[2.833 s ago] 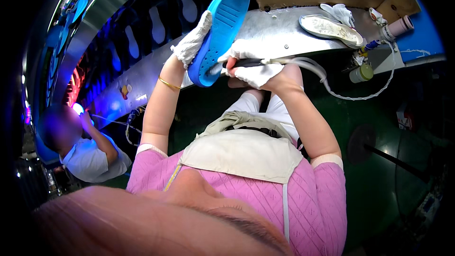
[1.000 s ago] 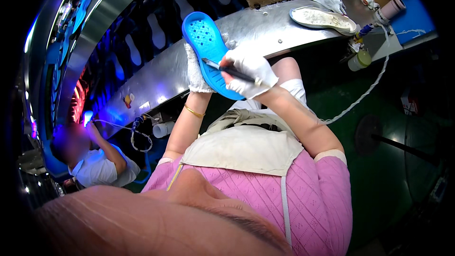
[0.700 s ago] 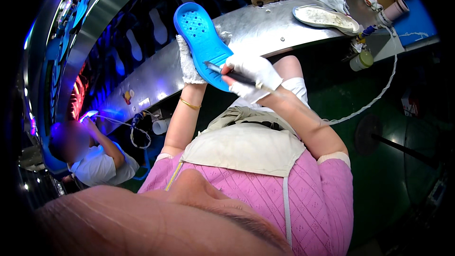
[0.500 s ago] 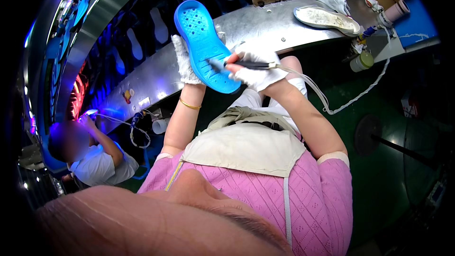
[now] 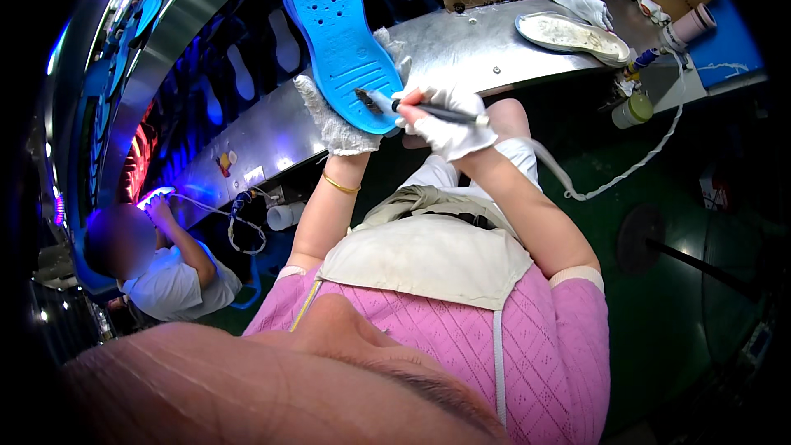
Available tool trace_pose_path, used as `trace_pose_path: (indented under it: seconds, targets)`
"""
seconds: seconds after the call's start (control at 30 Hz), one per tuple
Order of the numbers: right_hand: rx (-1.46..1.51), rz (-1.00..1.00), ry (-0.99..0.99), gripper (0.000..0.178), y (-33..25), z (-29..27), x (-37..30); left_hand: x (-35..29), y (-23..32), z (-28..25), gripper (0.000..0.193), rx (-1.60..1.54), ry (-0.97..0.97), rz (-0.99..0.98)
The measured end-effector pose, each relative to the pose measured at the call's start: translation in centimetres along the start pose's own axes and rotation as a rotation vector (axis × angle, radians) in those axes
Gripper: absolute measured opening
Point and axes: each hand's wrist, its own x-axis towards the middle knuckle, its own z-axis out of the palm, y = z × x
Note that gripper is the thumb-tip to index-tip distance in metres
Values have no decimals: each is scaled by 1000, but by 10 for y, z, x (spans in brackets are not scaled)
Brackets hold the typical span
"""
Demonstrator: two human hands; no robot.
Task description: The person applies liquid to shoe soles using a brush applicator and places the soles onto an overhead conveyor belt.
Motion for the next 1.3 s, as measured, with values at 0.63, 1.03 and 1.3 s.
trace_pose_path:
  seconds: [0.63, 1.03, 1.3]
  targets:
    - [-132, -71, -109, 14, 1, -8, -2, 14, 26, 9, 88, 5, -79, -107]
    - [-247, -251, -155, 18, -12, -6, 8, 29, 54, 17, 62, 104, 74, -287]
    - [-538, -265, -310, 17, -13, -12, 25, 40, 56, 33, 63, 216, -2, -510]
